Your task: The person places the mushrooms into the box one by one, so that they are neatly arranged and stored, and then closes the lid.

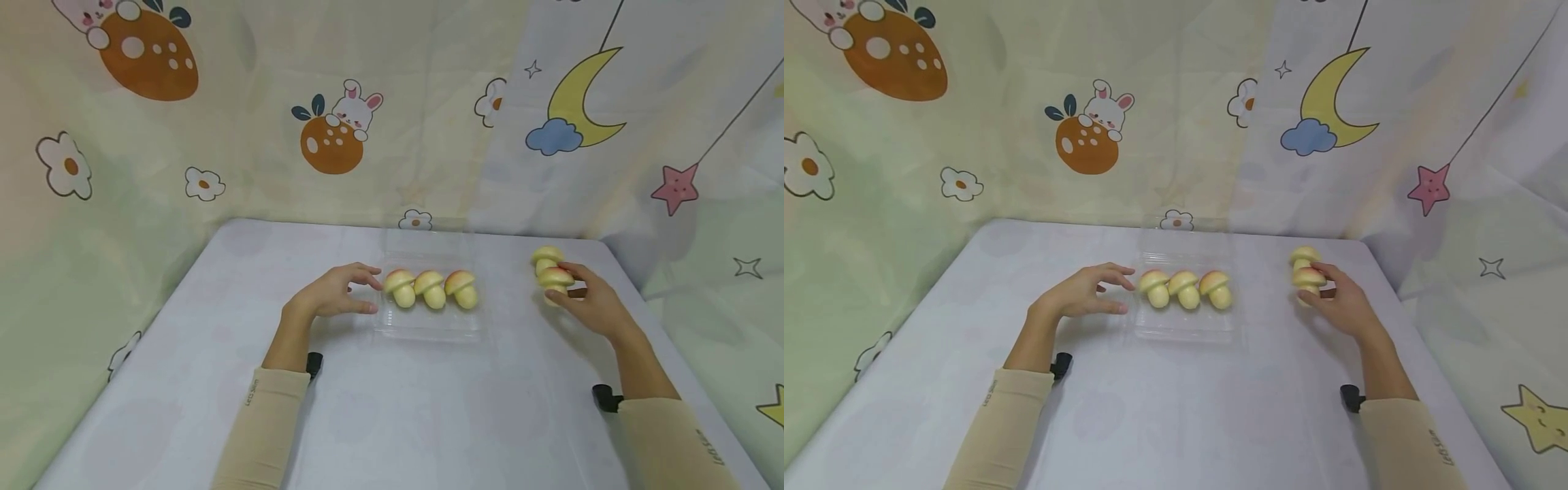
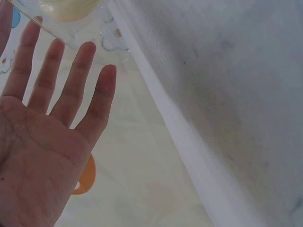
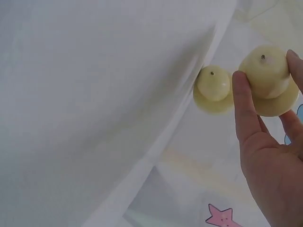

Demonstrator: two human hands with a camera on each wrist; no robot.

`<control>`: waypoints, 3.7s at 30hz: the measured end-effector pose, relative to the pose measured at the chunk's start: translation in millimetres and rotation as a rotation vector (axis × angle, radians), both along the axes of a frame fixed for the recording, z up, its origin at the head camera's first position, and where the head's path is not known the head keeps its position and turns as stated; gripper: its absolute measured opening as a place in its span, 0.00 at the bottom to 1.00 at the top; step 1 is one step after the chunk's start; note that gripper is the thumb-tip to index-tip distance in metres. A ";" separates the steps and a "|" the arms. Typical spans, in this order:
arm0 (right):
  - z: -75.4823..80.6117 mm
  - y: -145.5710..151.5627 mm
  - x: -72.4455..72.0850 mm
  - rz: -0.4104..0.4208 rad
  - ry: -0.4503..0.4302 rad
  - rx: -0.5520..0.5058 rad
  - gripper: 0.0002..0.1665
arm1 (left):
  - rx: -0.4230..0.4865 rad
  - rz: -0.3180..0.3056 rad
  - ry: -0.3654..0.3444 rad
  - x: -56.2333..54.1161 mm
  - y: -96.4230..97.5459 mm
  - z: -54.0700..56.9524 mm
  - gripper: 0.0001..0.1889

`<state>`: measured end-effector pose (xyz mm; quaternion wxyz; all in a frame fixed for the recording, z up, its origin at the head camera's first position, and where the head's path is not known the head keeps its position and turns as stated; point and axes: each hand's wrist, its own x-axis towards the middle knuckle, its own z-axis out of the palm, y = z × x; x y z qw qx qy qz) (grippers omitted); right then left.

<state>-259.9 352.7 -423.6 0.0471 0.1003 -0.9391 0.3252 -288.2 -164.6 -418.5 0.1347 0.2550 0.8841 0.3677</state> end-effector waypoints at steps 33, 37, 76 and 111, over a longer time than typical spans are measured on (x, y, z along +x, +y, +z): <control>15.9 -43.0 2.8 0.094 0.019 -0.239 0.41 | -0.002 -0.012 0.022 0.4 -2.8 -1.5 0.23; 18.9 -48.2 5.8 0.102 0.018 -0.242 0.40 | 0.006 -0.025 0.025 -0.3 -1.0 -0.9 0.24; 20.9 -110.9 -2.1 0.292 0.001 -0.403 0.41 | 0.008 -0.019 0.028 0.8 0.2 -1.8 0.21; 10.9 -171.5 -11.7 0.394 -0.071 -0.459 0.40 | 0.022 -0.029 0.033 0.3 -2.0 -1.4 0.23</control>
